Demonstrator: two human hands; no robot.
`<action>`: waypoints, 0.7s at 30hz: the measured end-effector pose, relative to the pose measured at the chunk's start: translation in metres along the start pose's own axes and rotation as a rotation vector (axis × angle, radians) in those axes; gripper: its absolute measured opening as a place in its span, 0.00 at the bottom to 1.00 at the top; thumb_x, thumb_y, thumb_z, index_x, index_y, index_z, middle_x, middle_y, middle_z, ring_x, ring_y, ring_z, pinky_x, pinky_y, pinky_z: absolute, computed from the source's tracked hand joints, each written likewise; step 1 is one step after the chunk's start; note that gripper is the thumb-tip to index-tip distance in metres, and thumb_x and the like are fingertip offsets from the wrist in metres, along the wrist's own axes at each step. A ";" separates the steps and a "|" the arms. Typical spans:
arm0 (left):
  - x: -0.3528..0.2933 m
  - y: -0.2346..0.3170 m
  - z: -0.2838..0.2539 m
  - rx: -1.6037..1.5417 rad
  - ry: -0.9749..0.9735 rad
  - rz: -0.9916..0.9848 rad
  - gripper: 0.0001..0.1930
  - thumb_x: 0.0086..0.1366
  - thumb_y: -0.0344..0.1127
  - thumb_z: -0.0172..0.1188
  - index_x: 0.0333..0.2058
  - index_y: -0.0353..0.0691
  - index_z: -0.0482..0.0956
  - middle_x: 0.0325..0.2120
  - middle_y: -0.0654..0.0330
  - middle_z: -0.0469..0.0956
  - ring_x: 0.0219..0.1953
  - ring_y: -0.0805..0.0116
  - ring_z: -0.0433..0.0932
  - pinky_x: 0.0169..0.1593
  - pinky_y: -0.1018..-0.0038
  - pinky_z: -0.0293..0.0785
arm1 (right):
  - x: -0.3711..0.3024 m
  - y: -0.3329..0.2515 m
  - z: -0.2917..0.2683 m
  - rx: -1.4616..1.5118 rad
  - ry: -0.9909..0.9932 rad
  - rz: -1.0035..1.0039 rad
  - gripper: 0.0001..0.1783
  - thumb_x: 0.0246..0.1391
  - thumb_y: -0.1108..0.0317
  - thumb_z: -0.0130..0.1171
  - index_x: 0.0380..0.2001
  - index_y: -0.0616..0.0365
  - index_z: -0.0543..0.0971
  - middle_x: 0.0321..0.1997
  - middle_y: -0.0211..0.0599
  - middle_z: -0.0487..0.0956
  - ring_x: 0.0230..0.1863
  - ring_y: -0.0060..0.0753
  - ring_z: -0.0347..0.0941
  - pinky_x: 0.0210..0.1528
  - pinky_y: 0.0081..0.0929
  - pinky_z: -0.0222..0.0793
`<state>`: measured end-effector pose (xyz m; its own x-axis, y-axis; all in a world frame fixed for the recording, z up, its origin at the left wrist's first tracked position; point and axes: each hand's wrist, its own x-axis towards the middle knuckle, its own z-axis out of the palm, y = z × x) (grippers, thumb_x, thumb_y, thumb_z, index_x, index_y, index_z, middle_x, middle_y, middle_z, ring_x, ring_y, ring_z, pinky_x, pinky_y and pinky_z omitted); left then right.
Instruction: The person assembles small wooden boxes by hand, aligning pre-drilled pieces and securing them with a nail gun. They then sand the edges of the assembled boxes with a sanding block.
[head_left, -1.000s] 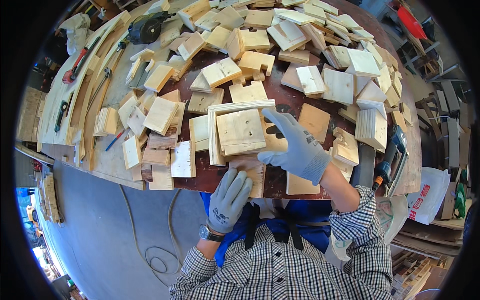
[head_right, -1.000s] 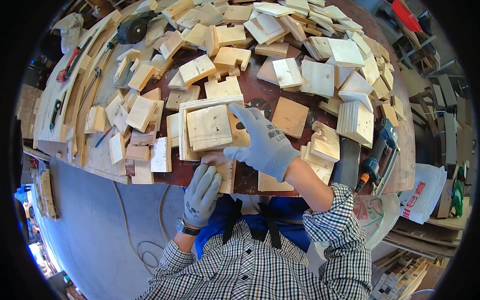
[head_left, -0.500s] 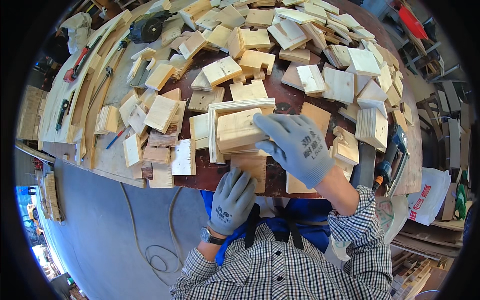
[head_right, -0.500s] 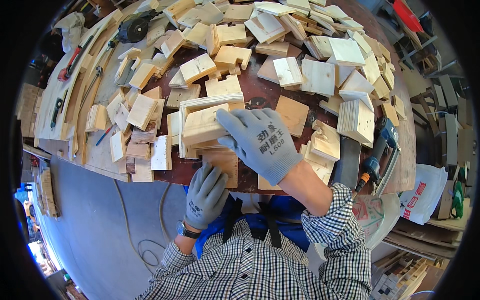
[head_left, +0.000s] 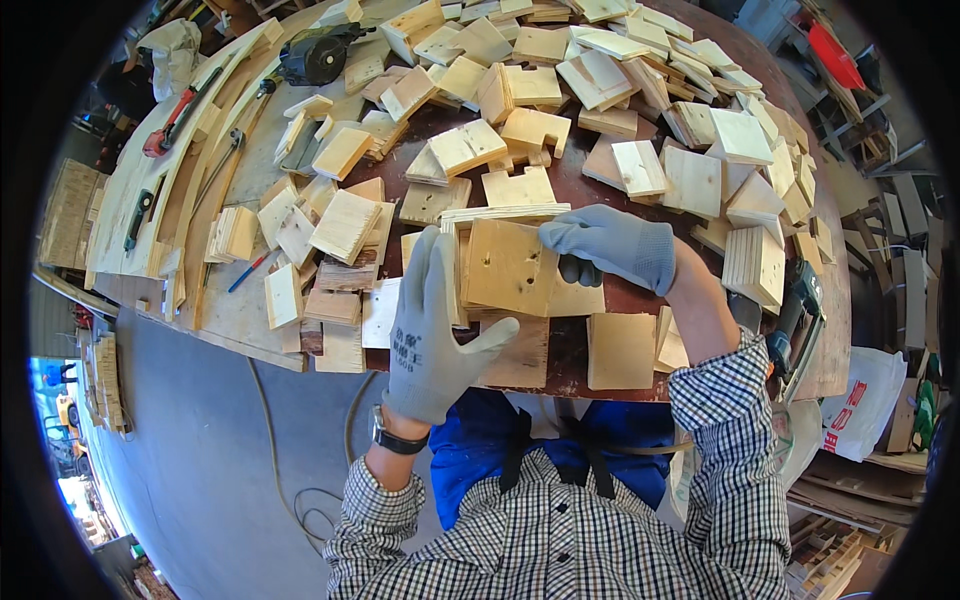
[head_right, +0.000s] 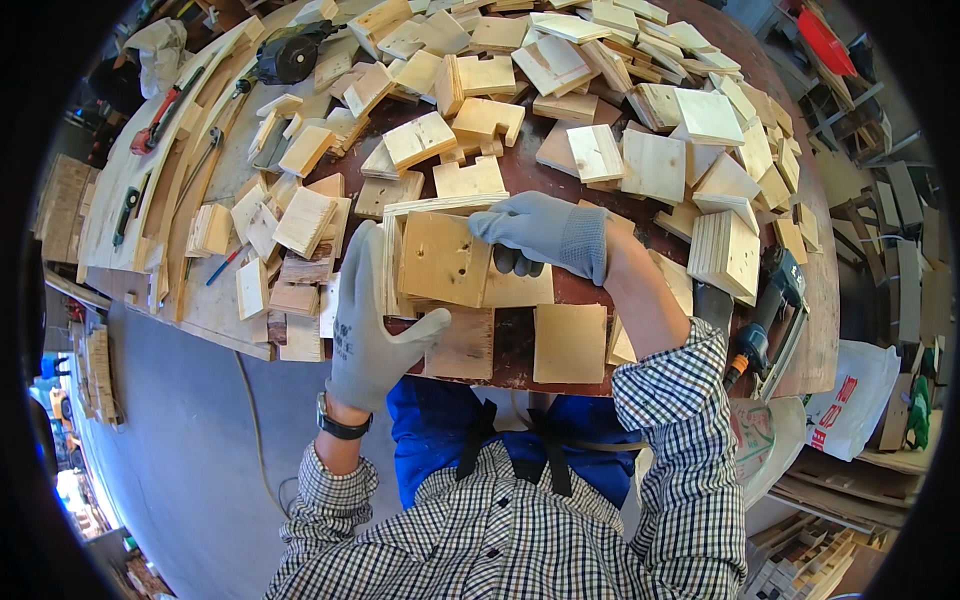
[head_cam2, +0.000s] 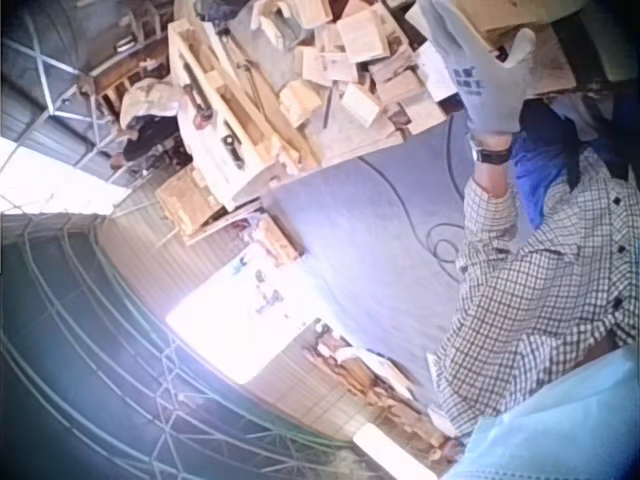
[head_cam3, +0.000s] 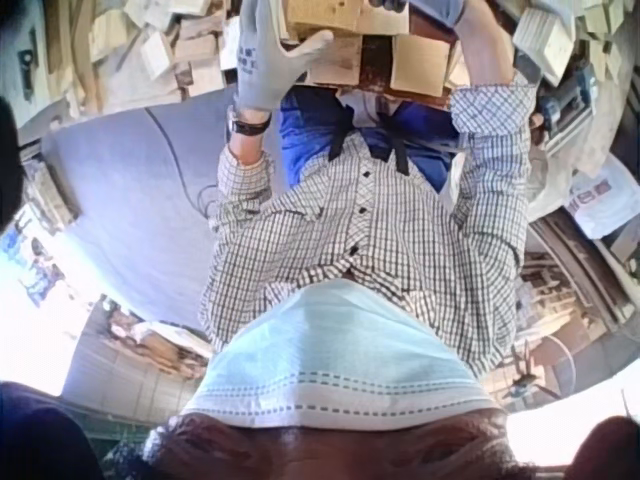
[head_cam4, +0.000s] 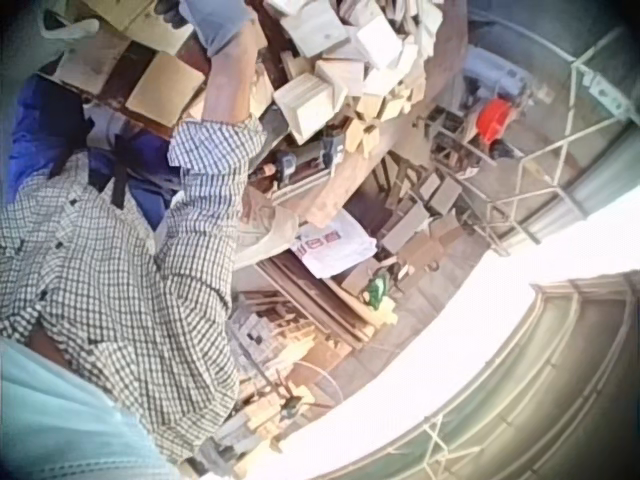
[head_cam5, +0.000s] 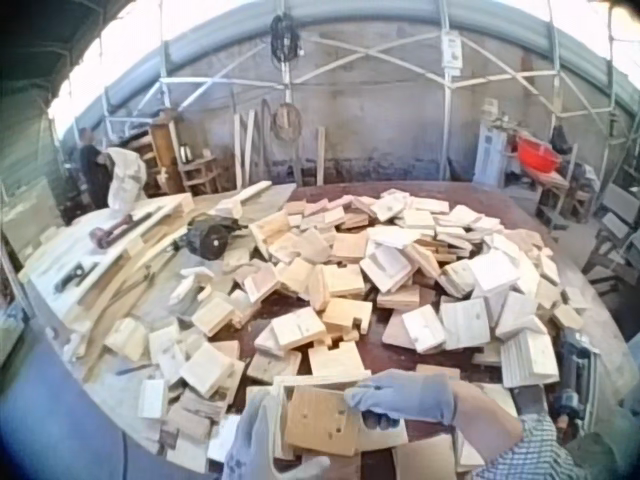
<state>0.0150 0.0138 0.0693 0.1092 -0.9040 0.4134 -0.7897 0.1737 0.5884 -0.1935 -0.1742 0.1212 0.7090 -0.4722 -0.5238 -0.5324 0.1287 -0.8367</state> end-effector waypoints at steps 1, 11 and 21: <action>-0.001 -0.002 0.002 0.021 -0.009 0.011 0.56 0.58 0.50 0.80 0.76 0.33 0.58 0.75 0.38 0.59 0.75 0.37 0.61 0.76 0.52 0.61 | 0.002 0.001 0.000 0.010 -0.013 0.004 0.28 0.72 0.42 0.58 0.43 0.61 0.84 0.28 0.29 0.80 0.27 0.18 0.74 0.31 0.20 0.72; -0.006 -0.012 0.023 0.264 -0.051 0.060 0.39 0.66 0.47 0.71 0.70 0.34 0.69 0.73 0.43 0.64 0.75 0.37 0.62 0.75 0.49 0.63 | -0.008 0.021 0.042 0.092 0.442 -0.148 0.25 0.65 0.54 0.68 0.43 0.72 0.86 0.32 0.40 0.85 0.33 0.26 0.82 0.41 0.27 0.79; -0.005 -0.007 0.025 0.286 -0.039 0.063 0.31 0.71 0.44 0.66 0.67 0.34 0.74 0.71 0.41 0.68 0.70 0.35 0.68 0.72 0.50 0.69 | -0.017 0.029 0.089 -0.596 0.520 -0.114 0.28 0.76 0.47 0.47 0.58 0.65 0.69 0.50 0.62 0.79 0.50 0.65 0.81 0.52 0.56 0.78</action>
<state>0.0049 0.0070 0.0453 0.0357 -0.9100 0.4130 -0.9330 0.1177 0.3401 -0.1796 -0.0846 0.0919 0.5454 -0.8196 -0.1753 -0.7314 -0.3633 -0.5771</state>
